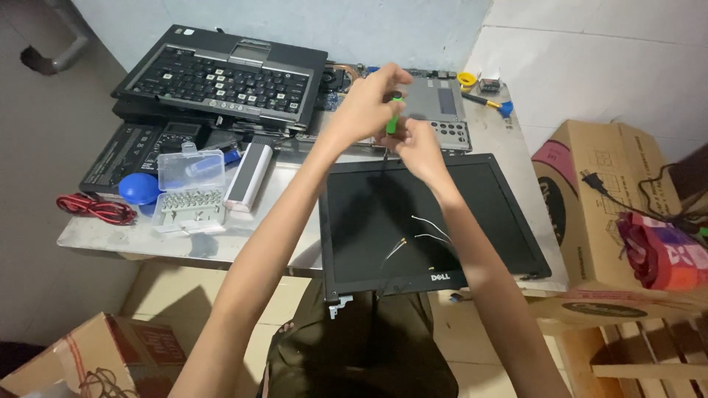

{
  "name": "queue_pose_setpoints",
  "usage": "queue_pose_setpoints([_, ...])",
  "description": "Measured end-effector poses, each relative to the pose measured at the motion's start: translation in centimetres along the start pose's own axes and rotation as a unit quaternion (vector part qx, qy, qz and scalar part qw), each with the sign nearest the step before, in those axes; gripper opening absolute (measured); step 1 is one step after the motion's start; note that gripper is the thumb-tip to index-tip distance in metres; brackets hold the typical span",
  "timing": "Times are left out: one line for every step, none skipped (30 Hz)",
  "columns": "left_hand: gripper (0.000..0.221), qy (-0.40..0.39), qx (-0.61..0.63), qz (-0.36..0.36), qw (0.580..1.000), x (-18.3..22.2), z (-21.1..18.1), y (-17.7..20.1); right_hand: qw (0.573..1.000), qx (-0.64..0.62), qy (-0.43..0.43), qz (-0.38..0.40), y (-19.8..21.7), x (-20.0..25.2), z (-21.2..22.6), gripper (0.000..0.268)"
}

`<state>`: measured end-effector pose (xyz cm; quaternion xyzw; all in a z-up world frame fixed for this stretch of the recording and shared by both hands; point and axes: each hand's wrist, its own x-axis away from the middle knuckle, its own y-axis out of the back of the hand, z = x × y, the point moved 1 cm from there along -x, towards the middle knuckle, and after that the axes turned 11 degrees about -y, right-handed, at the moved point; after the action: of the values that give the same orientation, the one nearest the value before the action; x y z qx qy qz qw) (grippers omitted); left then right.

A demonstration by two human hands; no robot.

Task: Disassembling a laptop screen using a screwdriver and manipulating internal wiring.

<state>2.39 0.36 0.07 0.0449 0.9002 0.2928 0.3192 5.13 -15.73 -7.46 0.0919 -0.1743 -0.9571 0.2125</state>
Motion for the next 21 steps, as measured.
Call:
queue_pose_setpoints([0.034, 0.0, 0.0, 0.0, 1.0, 0.0, 0.2, -0.6, 1.0, 0.0, 0.0, 0.0, -0.1, -0.1, -0.3, 0.009])
queue_pose_setpoints([0.026, 0.006, -0.052, -0.04, 0.998, 0.1, 0.4, -1.0, 0.998, 0.04, -0.015, -0.052, -0.2, -0.2, -0.6, 0.02])
queue_pose_setpoints([0.037, 0.012, -0.105, -0.08, 0.991, 0.1, 0.6, -1.4, 0.991, 0.081, -0.029, -0.103, -0.3, -0.3, -0.9, 0.038])
queue_pose_setpoints([0.037, 0.012, -0.104, -0.081, 0.991, 0.3, 0.4, -1.6, 0.991, 0.081, -0.029, -0.103, -0.6, -1.0, -2.1, 0.038])
queue_pose_setpoints([0.027, 0.023, -0.11, -0.081, 0.99, 0.4, 0.2, -1.8, 0.987, 0.101, -0.009, -0.124, -0.9, -1.7, -3.3, 0.042])
queue_pose_setpoints([0.017, 0.033, -0.115, -0.082, 0.989, 0.6, 0.0, -2.0, 0.982, 0.12, 0.012, -0.144, -1.3, -2.4, -4.5, 0.048])
queue_pose_setpoints([0.017, 0.034, -0.115, -0.082, 0.989, 0.4, 0.3, -2.2, 0.982, 0.12, 0.012, -0.144, -1.4, -2.2, -4.3, 0.048])
queue_pose_setpoints([0.027, 0.054, -0.087, -0.095, 0.99, 0.2, 0.7, -2.4, 0.983, 0.105, 0.023, -0.151, -1.5, -2.1, -4.1, 0.036])
queue_pose_setpoints([0.039, 0.073, -0.059, -0.107, 0.99, -0.1, 1.0, -2.5, 0.983, 0.091, 0.035, -0.158, -1.6, -1.9, -3.9, 0.024])
queue_pose_setpoints([0.039, 0.073, -0.059, -0.107, 0.99, 0.0, 1.7, -2.6, 0.983, 0.09, 0.035, -0.158, -1.5, -1.6, -3.3, 0.024])
queue_pose_setpoints([0.039, 0.08, -0.057, -0.122, 0.988, 0.1, 2.3, -2.6, 0.984, 0.104, 0.022, -0.146, -1.6, -1.3, -2.6, 0.028])
queue_pose_setpoints([0.041, 0.088, -0.055, -0.137, 0.985, 0.3, 3.0, -2.6, 0.984, 0.118, 0.01, -0.133, -1.6, -1.0, -1.9, 0.033])
queue_pose_setpoints([0.041, 0.088, -0.056, -0.138, 0.985, 0.4, 3.0, -2.2, 0.984, 0.118, 0.01, -0.132, -1.6, 0.1, -0.2, 0.033])
queue_pose_setpoints([0.035, 0.065, -0.058, -0.138, 0.987, 0.5, 2.9, -1.7, 0.99, 0.128, -0.002, -0.058, -1.7, 1.2, 1.4, 0.042])
queue_pose_setpoints([0.03, 0.043, -0.06, -0.138, 0.988, 0.8, 2.9, -1.4, 0.99, 0.137, -0.015, 0.017, -1.9, 2.5, 2.9, 0.055])
queue_pose_setpoints([0.03, 0.045, -0.06, -0.138, 0.988, 1.0, 2.3, -1.3, 0.99, 0.137, -0.016, 0.019, -1.5, 0.7, 0.0, 0.055])
queue_pose_setpoints([0.025, 0.031, -0.063, -0.112, 0.991, 1.1, 1.7, -1.2, 0.989, 0.147, 0.005, 0.021, -1.1, -1.0, -2.9, 0.038])
queue_pose_setpoints([0.024, 0.018, -0.067, -0.086, 0.994, 1.2, 1.1, -1.1, 0.987, 0.158, 0.026, 0.023, -0.7, -2.7, -5.8, 0.022])
queue_pose_setpoints([0.024, 0.019, -0.067, -0.086, 0.994, 1.2, 1.1, -0.9, 0.987, 0.158, 0.026, 0.024, -1.1, -2.2, -4.8, 0.022])
queue_pose_setpoints([0.028, 0.018, -0.07, -0.084, 0.994, 1.3, 1.1, -0.7, 0.978, 0.201, 0.046, -0.013, -1.5, -1.7, -3.6, 0.012])
queue_pose_setpoints([0.034, 0.017, -0.072, -0.082, 0.994, 1.4, 1.0, -0.7, 0.966, 0.244, 0.066, -0.05, -1.8, -1.1, -2.6, 0.007])
